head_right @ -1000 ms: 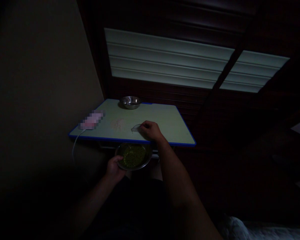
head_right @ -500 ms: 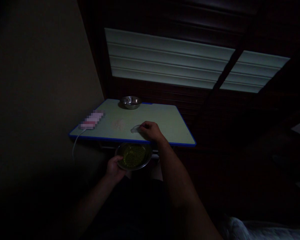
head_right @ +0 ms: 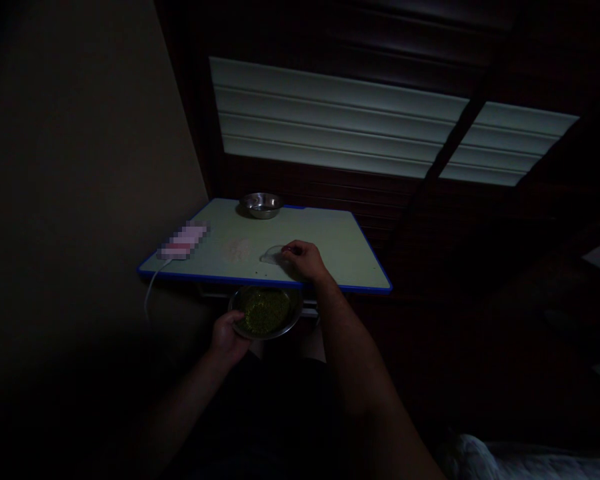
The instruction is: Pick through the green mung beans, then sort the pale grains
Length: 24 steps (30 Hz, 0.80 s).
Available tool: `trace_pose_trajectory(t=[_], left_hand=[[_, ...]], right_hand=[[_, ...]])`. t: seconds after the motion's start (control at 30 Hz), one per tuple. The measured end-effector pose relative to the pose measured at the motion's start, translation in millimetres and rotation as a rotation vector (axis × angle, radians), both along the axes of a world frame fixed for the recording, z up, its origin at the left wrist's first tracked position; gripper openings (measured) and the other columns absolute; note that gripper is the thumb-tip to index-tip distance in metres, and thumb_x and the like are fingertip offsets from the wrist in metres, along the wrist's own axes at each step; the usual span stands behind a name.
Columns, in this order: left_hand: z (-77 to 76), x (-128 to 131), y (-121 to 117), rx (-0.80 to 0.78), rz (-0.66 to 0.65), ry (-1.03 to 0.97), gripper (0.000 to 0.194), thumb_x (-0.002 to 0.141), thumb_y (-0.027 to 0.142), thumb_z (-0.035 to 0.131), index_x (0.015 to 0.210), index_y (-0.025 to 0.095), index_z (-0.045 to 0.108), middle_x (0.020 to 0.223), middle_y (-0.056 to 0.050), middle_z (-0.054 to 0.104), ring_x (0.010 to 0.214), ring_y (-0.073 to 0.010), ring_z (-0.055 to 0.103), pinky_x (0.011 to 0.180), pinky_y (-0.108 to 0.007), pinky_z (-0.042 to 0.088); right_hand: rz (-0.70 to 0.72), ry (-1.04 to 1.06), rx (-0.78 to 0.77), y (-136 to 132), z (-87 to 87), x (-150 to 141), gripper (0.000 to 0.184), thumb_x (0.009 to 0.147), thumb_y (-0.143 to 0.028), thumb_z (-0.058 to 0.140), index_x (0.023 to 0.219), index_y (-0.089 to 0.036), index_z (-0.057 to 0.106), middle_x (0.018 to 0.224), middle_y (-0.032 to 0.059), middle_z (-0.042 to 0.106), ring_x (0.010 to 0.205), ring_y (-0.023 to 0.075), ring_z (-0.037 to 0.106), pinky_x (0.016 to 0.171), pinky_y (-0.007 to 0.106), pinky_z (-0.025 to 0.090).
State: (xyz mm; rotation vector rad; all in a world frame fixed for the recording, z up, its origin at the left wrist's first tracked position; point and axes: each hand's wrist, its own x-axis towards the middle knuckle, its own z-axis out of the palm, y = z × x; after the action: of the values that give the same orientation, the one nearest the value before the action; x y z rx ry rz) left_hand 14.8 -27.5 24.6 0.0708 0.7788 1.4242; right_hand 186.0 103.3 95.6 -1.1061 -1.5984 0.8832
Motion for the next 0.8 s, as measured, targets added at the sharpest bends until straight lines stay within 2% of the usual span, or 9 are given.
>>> trace_pose_trajectory(t=[0.2, 0.43, 0.6, 0.8], left_hand=[[1.9, -0.6, 0.0, -0.01, -0.018, -0.001, 0.047, 0.061, 0.008, 0.052, 0.104, 0.012, 0.07, 0.079, -0.009, 0.074, 0.081, -0.0259, 0.071, 0.073, -0.038, 0.058], [6.5, -0.8, -1.2, 0.003, -0.006, 0.028, 0.044, 0.06, 0.007, 0.052, 0.1, 0.016, 0.071, 0.078, -0.006, 0.074, 0.081, -0.0254, 0.071, 0.074, -0.039, 0.058], [8.8, -0.9, -2.0, 0.0, -0.004, 0.027, 0.047, 0.06, 0.006, 0.052, 0.102, 0.016, 0.07, 0.081, -0.007, 0.074, 0.084, -0.027, 0.071, 0.075, -0.041, 0.058], [10.1, -2.0, -1.6, -0.016, -0.02, 0.01, 0.048, 0.06, 0.007, 0.053, 0.104, 0.014, 0.07, 0.083, -0.008, 0.075, 0.081, -0.0268, 0.071, 0.075, -0.041, 0.058]], right_hand=[[-0.129, 0.091, -0.013, 4.6, -0.6, 4.6, 0.028, 0.064, -0.039, 0.063, 0.08, -0.015, 0.067, 0.073, 0.0041, 0.069, 0.067, 0.0145, 0.059, 0.064, 0.027, 0.046], [0.027, -0.073, -0.034, -1.9, 1.6, 3.4, 0.024, 0.063, -0.033, 0.068, 0.079, -0.015, 0.071, 0.073, 0.0034, 0.07, 0.063, 0.0132, 0.057, 0.062, 0.026, 0.044], [0.085, -0.209, 0.015, -2.6, -0.6, 0.5, 0.021, 0.067, -0.03, 0.068, 0.083, -0.016, 0.073, 0.077, 0.0039, 0.071, 0.068, 0.0142, 0.059, 0.065, 0.026, 0.045], [0.112, -0.343, 0.066, -5.3, -3.3, -3.3, 0.024, 0.072, -0.035, 0.066, 0.086, -0.017, 0.073, 0.076, 0.0021, 0.069, 0.066, 0.0127, 0.056, 0.064, 0.024, 0.043]])
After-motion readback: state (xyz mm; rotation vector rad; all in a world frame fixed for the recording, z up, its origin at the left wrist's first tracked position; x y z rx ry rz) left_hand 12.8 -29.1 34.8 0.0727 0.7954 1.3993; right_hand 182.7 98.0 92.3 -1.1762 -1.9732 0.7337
